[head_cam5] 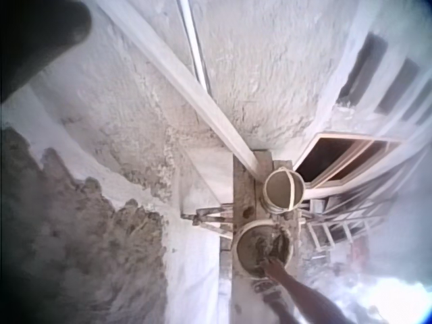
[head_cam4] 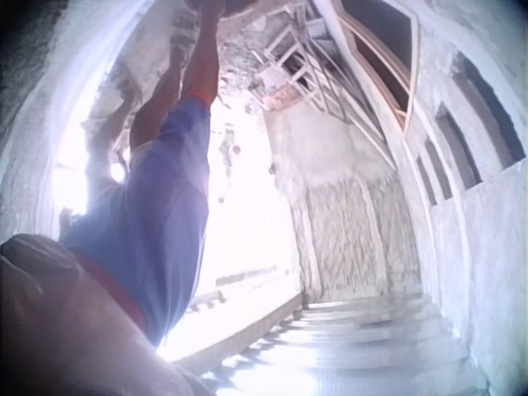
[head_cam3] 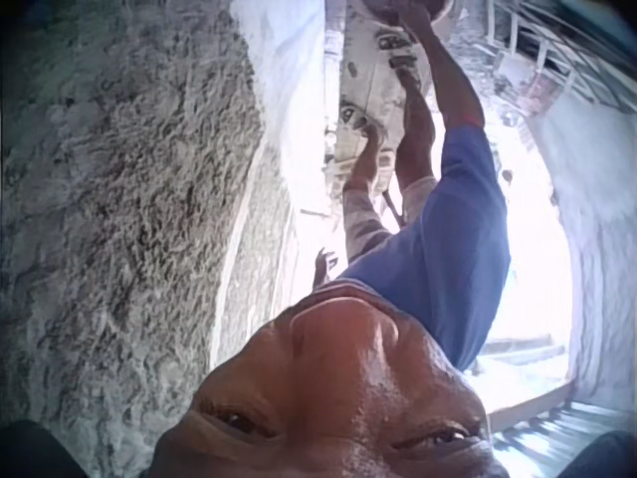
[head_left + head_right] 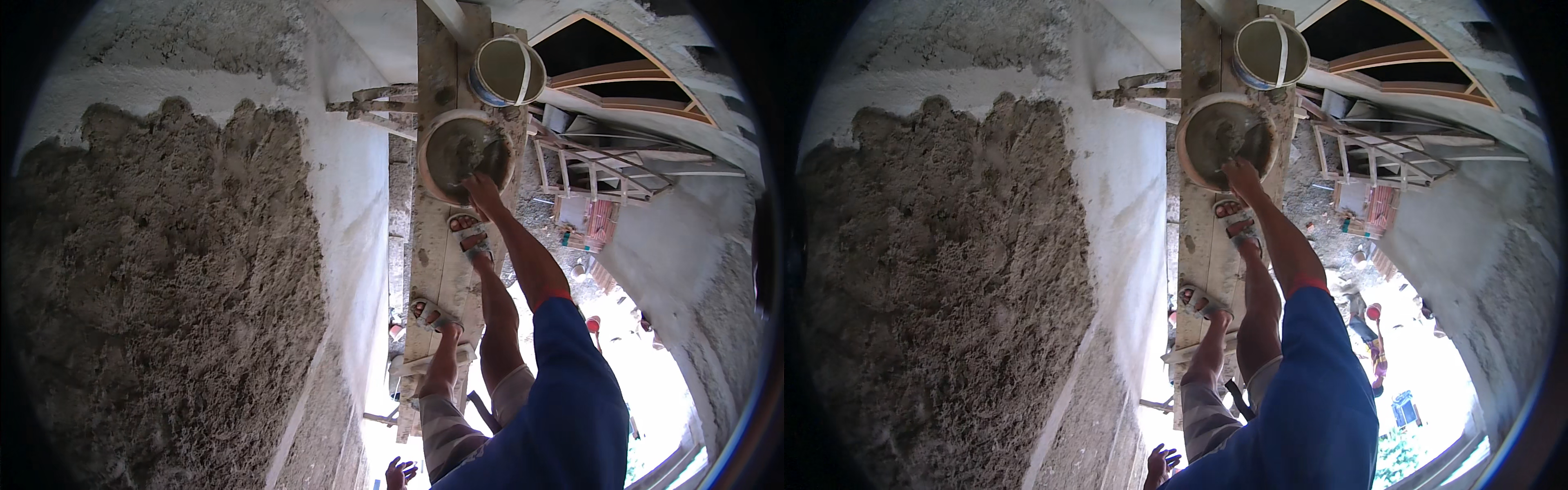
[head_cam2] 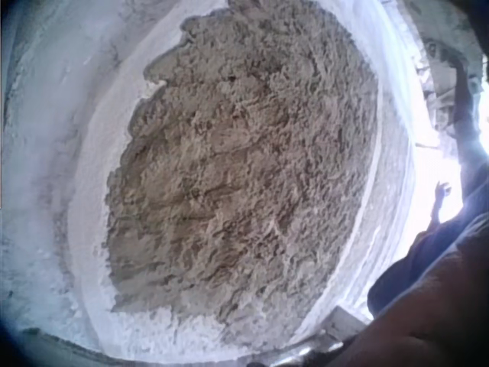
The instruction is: The person applies wet plaster to a masonry wall using a trowel, scooping material from a bucket held in one hand and spreading it onto the wall surface.
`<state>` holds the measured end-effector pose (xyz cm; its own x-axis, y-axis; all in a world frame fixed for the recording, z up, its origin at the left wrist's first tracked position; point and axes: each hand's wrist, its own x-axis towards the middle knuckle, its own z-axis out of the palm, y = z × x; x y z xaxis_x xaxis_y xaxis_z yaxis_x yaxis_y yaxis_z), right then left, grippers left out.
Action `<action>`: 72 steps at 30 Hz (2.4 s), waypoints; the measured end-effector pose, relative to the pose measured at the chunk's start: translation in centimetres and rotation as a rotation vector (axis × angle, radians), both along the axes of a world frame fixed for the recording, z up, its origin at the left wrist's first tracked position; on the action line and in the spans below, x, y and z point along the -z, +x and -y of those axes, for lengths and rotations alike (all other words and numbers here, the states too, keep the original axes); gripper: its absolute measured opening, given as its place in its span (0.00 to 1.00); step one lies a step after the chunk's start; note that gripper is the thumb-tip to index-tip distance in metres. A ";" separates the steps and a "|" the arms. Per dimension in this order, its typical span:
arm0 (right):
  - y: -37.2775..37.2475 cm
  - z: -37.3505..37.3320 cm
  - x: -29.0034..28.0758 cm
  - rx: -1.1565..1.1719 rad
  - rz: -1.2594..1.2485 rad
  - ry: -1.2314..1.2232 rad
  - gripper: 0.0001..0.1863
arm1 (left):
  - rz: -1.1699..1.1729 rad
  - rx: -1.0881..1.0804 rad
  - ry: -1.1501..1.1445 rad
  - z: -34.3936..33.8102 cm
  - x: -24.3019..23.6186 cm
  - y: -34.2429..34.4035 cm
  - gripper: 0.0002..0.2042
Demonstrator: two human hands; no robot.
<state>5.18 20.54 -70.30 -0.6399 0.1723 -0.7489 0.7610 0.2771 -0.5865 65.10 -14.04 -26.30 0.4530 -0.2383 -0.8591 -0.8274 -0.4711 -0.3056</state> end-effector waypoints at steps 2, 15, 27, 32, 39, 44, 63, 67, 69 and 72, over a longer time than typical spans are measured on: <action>2.1 0.4 -1.6 0.096 -0.050 -0.258 0.12 | -0.035 -0.019 -0.028 -0.1 -0.3 0.0 0.23; 7.4 -1.3 -10.9 -0.019 -0.620 -0.003 0.10 | -0.351 0.048 0.034 4.3 4.2 0.5 0.22; 2.4 13.4 -66.6 0.578 -1.012 -0.813 0.15 | -0.718 0.020 -0.100 10.3 5.1 -5.3 0.26; 1.1 19.2 -83.1 0.731 -1.286 -0.715 0.20 | -0.776 -0.038 -0.106 10.7 3.4 -8.1 0.24; -5.1 32.9 -87.4 0.506 -1.407 -0.412 0.14 | -0.808 -0.121 -0.108 10.5 2.3 -5.4 0.23; 4.5 47.2 -92.2 -0.180 -1.490 -0.366 0.24 | -0.748 -0.241 -0.141 8.8 1.5 2.1 0.22; -8.1 35.2 -77.8 0.076 -0.818 -1.001 0.29 | -0.622 -0.196 -0.232 10.3 -6.0 -1.0 0.18; -5.1 37.7 -79.6 0.015 -0.796 -1.040 0.36 | -0.685 -0.101 -0.244 9.4 -5.4 -1.2 0.19; -3.1 38.3 -80.1 0.026 -0.815 -1.046 0.36 | -0.731 -0.099 -0.256 9.2 -4.9 -1.3 0.20; 0.1 39.1 -81.5 0.001 -0.810 -1.069 0.36 | -0.711 -0.159 -0.224 9.1 -4.6 -1.0 0.21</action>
<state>5.29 -18.56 11.21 -0.9642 -0.2550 0.0724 0.0983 -0.5977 -0.7957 64.13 -23.14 -21.72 -0.1477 -0.4189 -0.8959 -0.7063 -0.5895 0.3921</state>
